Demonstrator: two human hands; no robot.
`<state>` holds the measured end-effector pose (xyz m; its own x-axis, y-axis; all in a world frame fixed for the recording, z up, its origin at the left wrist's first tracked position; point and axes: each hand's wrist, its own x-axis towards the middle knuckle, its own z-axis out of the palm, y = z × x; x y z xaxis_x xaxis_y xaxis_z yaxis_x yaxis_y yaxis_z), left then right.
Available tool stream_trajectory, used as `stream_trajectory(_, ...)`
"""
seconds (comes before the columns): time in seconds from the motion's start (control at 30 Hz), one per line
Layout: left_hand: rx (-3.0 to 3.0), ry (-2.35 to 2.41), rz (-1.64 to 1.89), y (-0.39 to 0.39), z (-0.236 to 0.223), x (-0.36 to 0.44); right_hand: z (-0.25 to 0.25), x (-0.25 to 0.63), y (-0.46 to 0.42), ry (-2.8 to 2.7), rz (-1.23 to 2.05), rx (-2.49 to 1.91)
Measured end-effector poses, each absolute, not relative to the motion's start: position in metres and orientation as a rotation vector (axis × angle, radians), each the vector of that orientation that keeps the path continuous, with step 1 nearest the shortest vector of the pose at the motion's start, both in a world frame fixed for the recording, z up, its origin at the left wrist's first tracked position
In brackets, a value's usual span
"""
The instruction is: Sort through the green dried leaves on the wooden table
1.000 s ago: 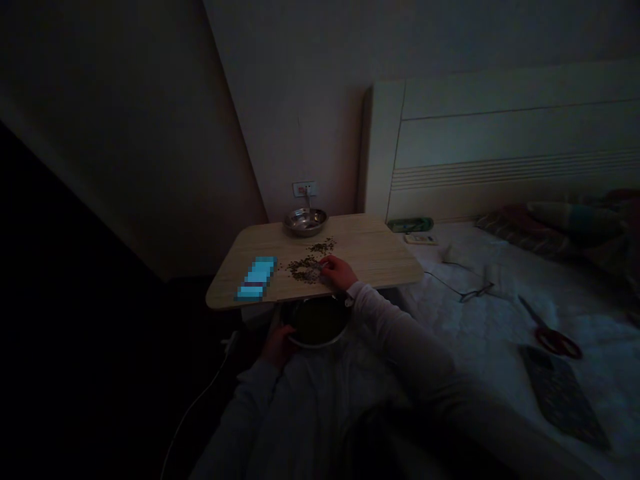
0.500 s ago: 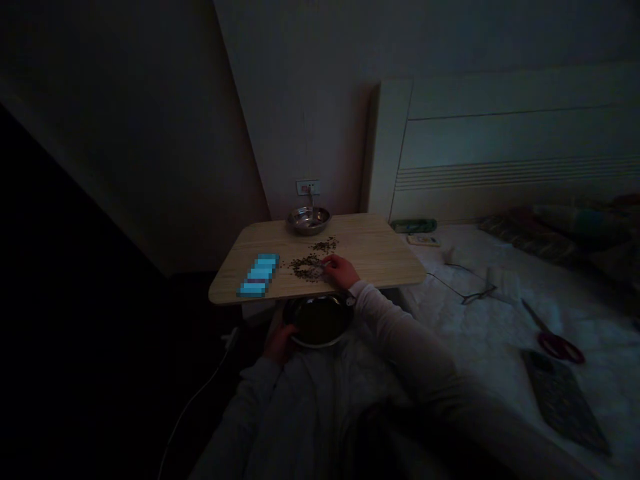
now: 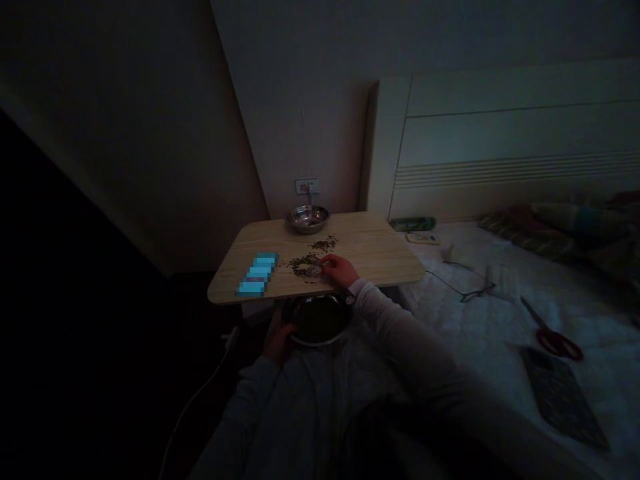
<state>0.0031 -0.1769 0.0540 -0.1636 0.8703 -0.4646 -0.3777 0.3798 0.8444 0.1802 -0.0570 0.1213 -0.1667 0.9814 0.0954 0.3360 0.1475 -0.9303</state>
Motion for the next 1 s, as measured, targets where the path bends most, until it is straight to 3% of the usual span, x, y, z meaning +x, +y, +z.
stream_trajectory(1.0, 0.517, 1.303, 1.188, -0.1791, 0.053, 0.0017, 0.1232, 0.1808, -0.0589, -1.68, 1.048, -1.286)
